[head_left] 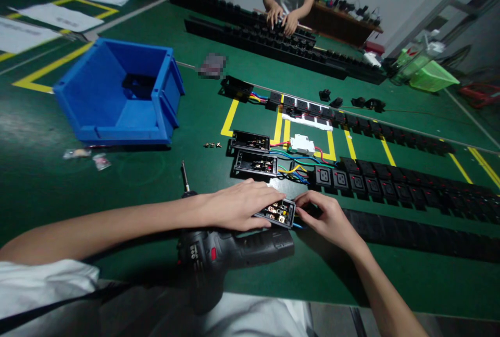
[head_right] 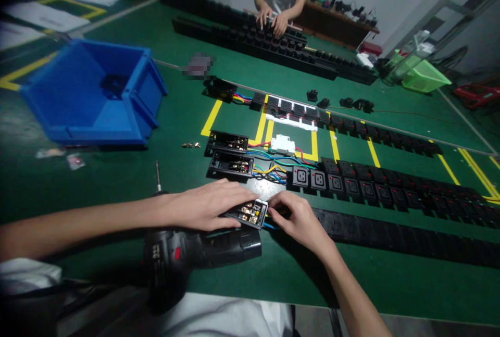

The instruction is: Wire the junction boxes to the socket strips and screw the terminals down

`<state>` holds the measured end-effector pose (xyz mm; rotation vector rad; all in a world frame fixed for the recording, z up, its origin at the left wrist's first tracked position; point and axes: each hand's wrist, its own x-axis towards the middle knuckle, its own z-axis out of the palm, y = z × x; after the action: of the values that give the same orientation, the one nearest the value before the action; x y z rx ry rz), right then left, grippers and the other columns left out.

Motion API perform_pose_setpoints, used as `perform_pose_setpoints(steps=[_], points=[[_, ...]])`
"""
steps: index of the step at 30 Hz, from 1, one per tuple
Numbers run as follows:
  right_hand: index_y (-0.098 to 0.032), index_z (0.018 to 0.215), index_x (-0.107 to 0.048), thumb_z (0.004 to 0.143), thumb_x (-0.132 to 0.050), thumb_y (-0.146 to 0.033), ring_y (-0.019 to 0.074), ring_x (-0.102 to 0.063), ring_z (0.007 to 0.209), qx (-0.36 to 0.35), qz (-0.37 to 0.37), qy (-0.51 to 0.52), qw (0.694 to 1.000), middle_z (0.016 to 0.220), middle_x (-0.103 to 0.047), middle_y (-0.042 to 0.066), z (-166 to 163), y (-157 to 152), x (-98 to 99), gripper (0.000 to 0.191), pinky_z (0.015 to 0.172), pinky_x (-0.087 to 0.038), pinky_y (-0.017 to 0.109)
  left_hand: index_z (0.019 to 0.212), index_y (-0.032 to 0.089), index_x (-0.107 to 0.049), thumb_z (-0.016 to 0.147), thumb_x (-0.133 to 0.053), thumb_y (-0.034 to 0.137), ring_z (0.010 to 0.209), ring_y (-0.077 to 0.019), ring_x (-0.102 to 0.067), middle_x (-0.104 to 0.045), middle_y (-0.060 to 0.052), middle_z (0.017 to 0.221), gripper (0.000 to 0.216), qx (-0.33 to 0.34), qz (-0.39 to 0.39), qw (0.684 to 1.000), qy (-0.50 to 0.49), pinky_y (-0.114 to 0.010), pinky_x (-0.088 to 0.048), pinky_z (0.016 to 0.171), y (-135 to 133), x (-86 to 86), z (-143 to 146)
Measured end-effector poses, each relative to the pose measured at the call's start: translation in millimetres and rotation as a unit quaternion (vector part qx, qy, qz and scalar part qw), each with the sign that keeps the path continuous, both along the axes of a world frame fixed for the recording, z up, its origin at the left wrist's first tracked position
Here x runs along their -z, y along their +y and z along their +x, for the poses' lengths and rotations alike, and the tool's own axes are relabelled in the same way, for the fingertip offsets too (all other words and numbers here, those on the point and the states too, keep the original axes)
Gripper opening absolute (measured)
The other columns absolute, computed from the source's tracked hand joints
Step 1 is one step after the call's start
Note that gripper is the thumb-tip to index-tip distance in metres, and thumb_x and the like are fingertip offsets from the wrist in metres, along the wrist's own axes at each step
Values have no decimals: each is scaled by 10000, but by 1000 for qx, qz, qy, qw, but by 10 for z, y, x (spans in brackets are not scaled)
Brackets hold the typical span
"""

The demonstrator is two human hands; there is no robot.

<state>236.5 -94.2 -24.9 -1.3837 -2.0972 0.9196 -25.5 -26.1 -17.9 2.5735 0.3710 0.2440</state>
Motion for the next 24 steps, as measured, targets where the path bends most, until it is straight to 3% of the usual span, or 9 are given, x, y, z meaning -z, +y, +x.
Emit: perform_pose_setpoints(steps=[11,24], points=[[-165,880,-604,910,-571,-204,144,-577,891,-40,19,-7,999,954,-622,51,7,-7,-10,59,799,-463,273,1369,125,-414,903,-583,445,1131,-274,-547,-573,-141,1270,591,-14,21,999,34,-387,-436,929,5,-10,8],[-166,919,-644,940,-533,-216,144,-562,940,-86,51,-72,992,1026,-607,55,12,-13,9,123,837,-456,283,1347,141,-420,920,-555,464,1141,-277,-550,-573,-143,1265,552,-15,20,1000,8,-392,-441,927,0,29,-9]])
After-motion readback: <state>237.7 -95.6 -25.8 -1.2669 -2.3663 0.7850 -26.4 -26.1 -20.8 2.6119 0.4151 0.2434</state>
